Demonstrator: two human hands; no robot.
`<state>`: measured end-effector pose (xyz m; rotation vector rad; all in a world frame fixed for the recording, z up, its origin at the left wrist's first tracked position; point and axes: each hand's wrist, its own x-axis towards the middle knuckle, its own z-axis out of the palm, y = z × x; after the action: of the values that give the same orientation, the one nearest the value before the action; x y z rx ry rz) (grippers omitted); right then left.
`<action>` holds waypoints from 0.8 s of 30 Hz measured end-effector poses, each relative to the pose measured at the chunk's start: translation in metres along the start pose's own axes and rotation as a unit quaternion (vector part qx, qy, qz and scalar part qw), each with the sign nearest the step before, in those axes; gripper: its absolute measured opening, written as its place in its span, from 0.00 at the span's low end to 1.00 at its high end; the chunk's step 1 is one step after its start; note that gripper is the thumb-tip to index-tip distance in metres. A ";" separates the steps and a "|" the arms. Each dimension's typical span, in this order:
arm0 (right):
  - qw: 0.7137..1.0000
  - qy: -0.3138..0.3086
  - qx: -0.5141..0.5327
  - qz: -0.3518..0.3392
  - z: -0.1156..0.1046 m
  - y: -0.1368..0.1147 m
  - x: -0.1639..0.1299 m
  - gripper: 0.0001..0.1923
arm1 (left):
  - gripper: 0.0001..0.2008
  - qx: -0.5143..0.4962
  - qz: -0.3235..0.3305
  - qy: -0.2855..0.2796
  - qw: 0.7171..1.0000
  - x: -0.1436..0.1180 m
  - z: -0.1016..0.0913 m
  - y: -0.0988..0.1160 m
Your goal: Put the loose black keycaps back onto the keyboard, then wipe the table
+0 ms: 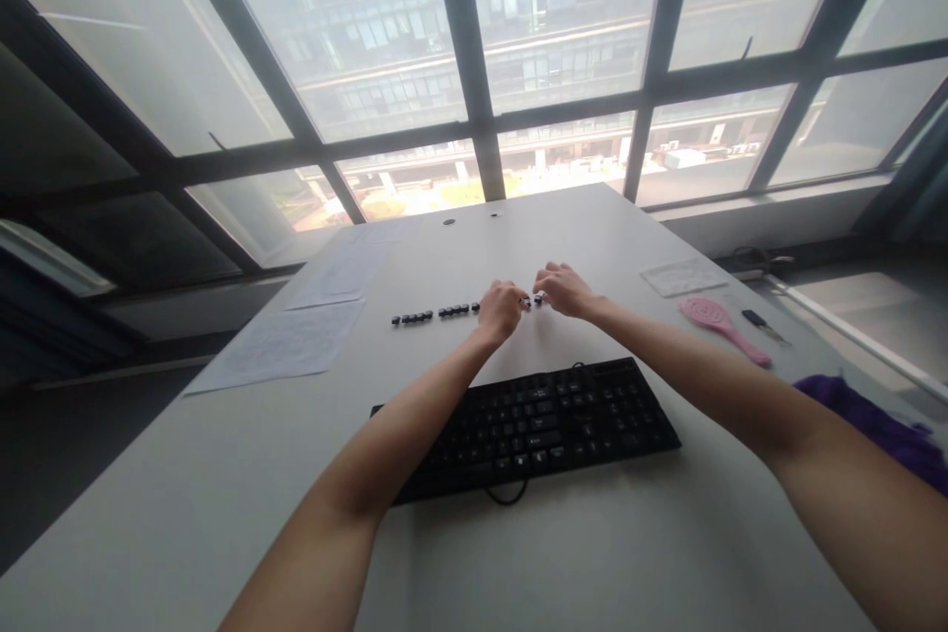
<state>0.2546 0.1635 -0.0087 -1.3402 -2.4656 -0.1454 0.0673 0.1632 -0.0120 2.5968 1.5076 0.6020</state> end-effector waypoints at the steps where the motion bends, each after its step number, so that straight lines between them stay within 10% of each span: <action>1: 1.000 -0.003 0.001 -0.007 0.001 0.001 0.001 0.09 | 0.10 0.003 0.002 -0.002 1.000 0.001 0.002 -0.001; 24: 0.998 0.000 0.039 -0.043 0.001 -0.001 -0.012 0.08 | 0.08 -0.060 -0.014 -0.018 0.998 -0.004 0.002 0.001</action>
<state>0.2600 0.1535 -0.0141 -1.2035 -2.5032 -0.0685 0.0673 0.1599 -0.0151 2.4797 1.4460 0.6196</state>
